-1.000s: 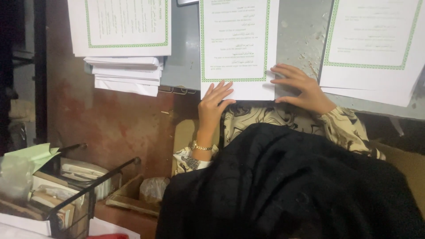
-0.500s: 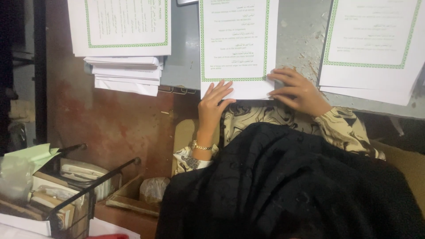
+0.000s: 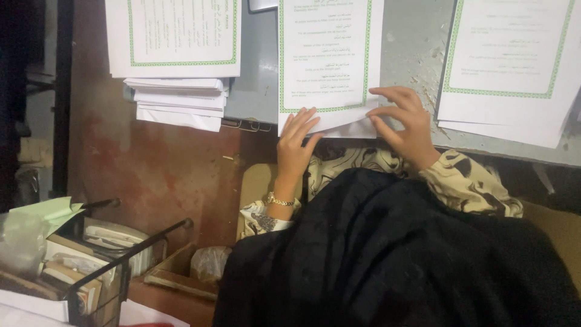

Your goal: Assembling printed sheets from multiple stacks and stapling them together to create booklets.

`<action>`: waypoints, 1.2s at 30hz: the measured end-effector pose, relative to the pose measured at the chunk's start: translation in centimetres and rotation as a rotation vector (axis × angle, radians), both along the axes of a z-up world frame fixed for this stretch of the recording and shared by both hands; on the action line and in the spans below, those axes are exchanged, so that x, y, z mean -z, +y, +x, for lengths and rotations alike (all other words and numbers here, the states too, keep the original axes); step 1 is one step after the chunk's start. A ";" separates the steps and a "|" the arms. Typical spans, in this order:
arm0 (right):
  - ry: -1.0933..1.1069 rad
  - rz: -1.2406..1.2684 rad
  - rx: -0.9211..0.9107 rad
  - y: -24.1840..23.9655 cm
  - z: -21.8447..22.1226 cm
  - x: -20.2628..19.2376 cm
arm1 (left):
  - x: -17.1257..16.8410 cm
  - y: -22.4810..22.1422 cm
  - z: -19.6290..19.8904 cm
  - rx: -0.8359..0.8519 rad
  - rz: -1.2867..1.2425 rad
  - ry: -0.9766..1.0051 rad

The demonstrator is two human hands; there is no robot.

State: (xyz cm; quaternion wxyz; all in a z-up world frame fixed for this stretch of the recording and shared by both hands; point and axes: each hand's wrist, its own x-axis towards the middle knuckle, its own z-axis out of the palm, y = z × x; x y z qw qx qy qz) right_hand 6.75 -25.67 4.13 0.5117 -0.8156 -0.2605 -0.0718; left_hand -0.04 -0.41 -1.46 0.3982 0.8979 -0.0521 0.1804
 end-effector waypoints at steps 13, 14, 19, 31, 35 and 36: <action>-0.290 0.115 0.065 1.0 0.9 2.0 | -1.2 0.7 -0.1 -0.265 -0.104 -0.004; -0.136 0.149 0.092 0.8 1.0 2.4 | -1.3 0.8 0.1 -0.291 -0.173 -0.027; 0.128 0.452 0.178 0.6 0.8 2.2 | 1.5 1.9 -0.4 -0.391 -0.150 0.012; -0.046 0.270 0.114 0.9 1.2 2.9 | 4.8 2.3 0.1 -0.730 -0.789 0.052; -0.337 -0.192 -0.045 4.2 0.0 2.6 | -2.1 -0.4 0.9 -0.711 -1.077 0.025; -0.337 -0.191 -0.045 4.5 -0.3 2.5 | -1.6 -0.4 0.8 -0.711 -1.076 0.024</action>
